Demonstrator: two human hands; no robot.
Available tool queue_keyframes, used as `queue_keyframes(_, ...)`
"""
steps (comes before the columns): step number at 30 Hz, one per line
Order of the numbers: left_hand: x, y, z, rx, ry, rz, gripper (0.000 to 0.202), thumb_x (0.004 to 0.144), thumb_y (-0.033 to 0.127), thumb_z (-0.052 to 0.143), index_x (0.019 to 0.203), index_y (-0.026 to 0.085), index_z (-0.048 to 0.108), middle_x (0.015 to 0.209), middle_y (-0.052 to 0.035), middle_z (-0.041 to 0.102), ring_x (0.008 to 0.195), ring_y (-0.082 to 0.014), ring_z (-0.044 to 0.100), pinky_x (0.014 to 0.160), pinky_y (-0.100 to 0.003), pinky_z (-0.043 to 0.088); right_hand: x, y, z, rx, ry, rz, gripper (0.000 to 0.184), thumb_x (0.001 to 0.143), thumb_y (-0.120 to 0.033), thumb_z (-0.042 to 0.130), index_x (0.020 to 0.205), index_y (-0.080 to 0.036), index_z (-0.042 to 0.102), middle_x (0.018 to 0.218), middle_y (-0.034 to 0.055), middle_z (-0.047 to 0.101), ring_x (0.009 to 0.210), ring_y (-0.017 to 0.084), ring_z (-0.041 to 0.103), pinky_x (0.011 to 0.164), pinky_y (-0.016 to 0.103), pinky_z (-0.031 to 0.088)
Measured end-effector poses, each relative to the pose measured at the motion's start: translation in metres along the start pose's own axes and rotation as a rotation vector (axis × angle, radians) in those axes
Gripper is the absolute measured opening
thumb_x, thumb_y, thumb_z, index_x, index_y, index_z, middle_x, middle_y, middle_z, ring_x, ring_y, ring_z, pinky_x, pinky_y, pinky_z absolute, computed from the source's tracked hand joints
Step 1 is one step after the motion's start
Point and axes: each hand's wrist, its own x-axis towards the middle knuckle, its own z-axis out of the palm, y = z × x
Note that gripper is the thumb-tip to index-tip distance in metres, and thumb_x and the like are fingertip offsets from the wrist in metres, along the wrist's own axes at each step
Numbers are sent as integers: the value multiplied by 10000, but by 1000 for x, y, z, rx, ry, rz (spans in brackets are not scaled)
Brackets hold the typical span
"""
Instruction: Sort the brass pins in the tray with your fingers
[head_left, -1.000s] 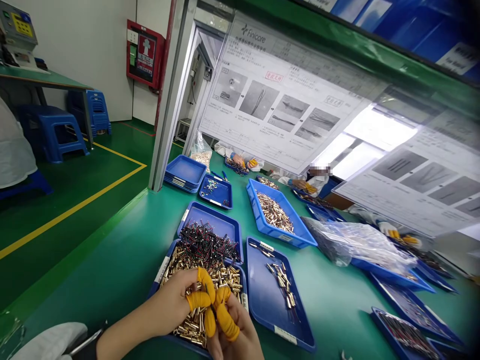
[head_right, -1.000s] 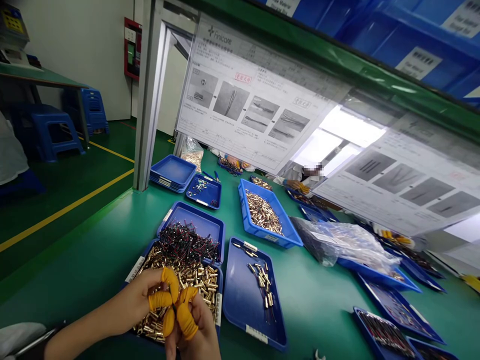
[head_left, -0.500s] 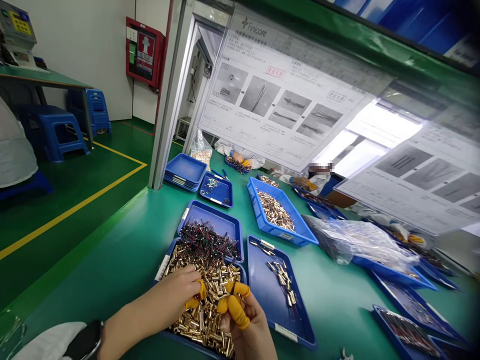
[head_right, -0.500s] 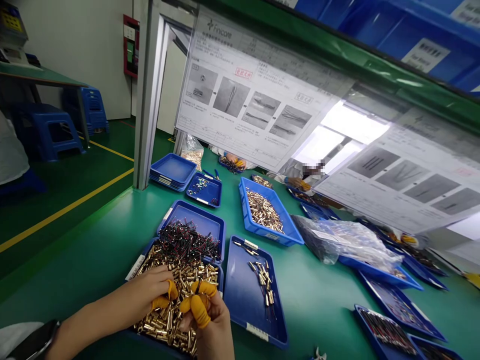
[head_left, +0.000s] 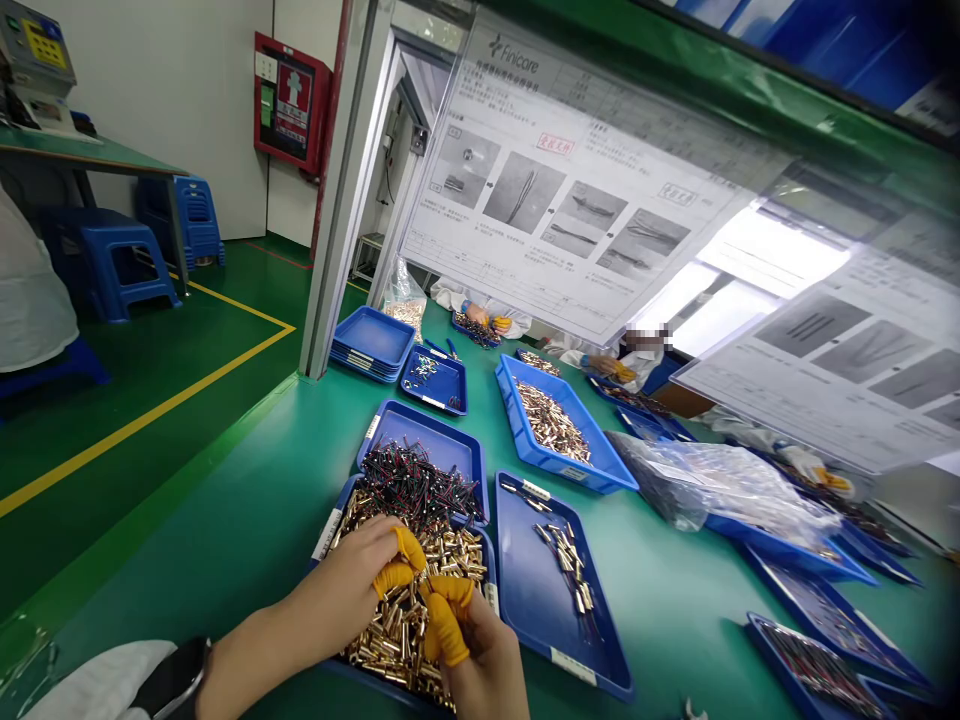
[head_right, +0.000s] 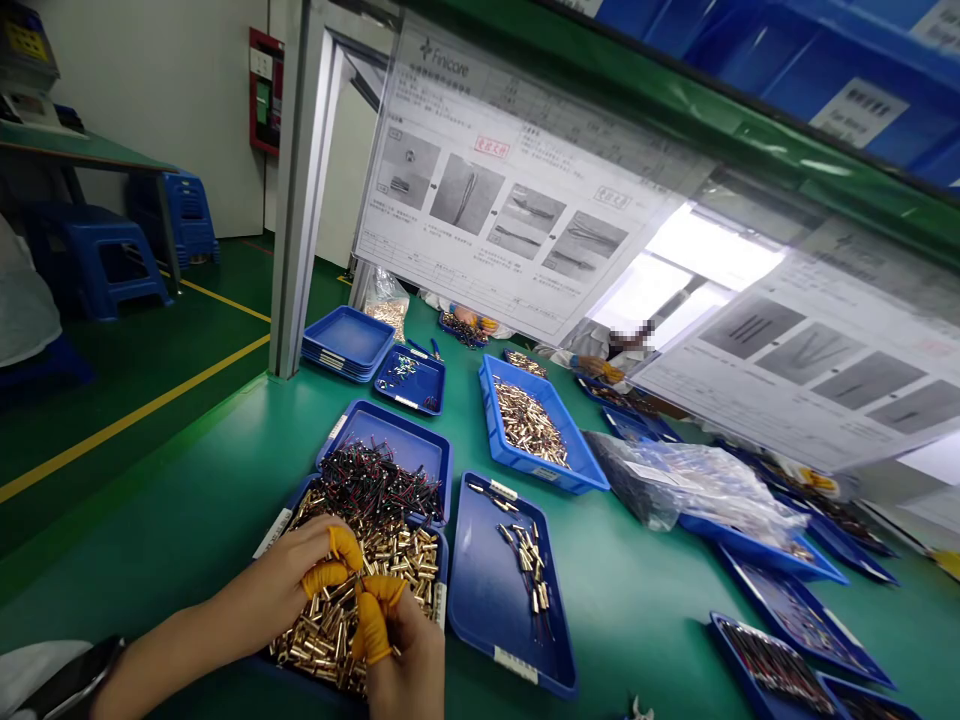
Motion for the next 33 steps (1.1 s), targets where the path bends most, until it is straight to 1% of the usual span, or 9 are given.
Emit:
queue_keyframes(9,-1,-1,0,-1,-5,40,343,739,-61,343,851,201,534,915,-30,555,935,-186,499,854,-311,419,0,4,0,-49,-27,-5,335,751,-474,537,681,-149,584,528,-44,416,460,99,334,434,214,249)
queue_keyframes(14,-3,2,-3,-41,-58,134,415,675,-113,307,866,187,522,989,-44,548,962,-165,508,840,-254,411,-1,2,3,111,36,43,376,708,-536,603,828,-184,550,512,-82,424,435,75,354,417,177,274)
queue_keyframes(16,-5,4,-3,-42,-89,106,360,716,-80,329,848,193,524,944,-34,566,914,-167,529,797,-247,422,-2,-2,5,167,32,45,386,704,-552,610,832,-198,525,488,-93,450,401,56,351,388,151,263)
queue_keyframes(20,-9,7,-2,54,-167,-57,194,809,63,393,825,203,526,847,-17,593,808,-188,547,699,-264,425,-5,-8,6,199,-51,56,380,738,-562,573,821,-194,522,415,-110,476,274,6,264,294,110,179)
queue_keyframes(23,-10,9,-3,19,-176,-128,129,821,128,419,809,206,522,856,-7,590,809,-184,536,690,-259,416,-5,-10,5,356,-69,96,350,735,-526,608,835,-193,565,442,-88,541,263,23,376,308,128,282)
queue_keyframes(25,-9,10,-6,-93,-151,-131,131,799,113,436,811,206,527,853,8,585,809,-168,533,701,-244,410,-5,-10,5,573,-109,131,336,732,-531,609,848,-216,595,444,-67,586,313,76,486,378,187,389)
queue_keyframes(28,-7,14,-9,-291,-103,-137,145,767,94,452,809,200,540,819,20,581,782,-149,539,688,-226,413,-4,-14,3,828,-216,220,320,699,-522,649,873,-255,630,500,-25,669,408,130,597,451,227,452)
queue_keyframes(31,-8,18,-11,-418,-77,-186,91,759,131,474,782,191,538,790,14,569,761,-152,546,667,-233,426,-4,-22,2,878,-273,311,306,623,-438,754,855,-265,654,590,1,721,482,129,655,478,198,471)
queue_keyframes(33,-10,22,-11,-470,-79,-207,79,750,134,472,754,188,529,775,11,557,752,-155,548,659,-237,430,-3,-27,2,854,-298,382,337,580,-435,782,837,-257,655,564,-12,707,439,112,639,446,178,462)
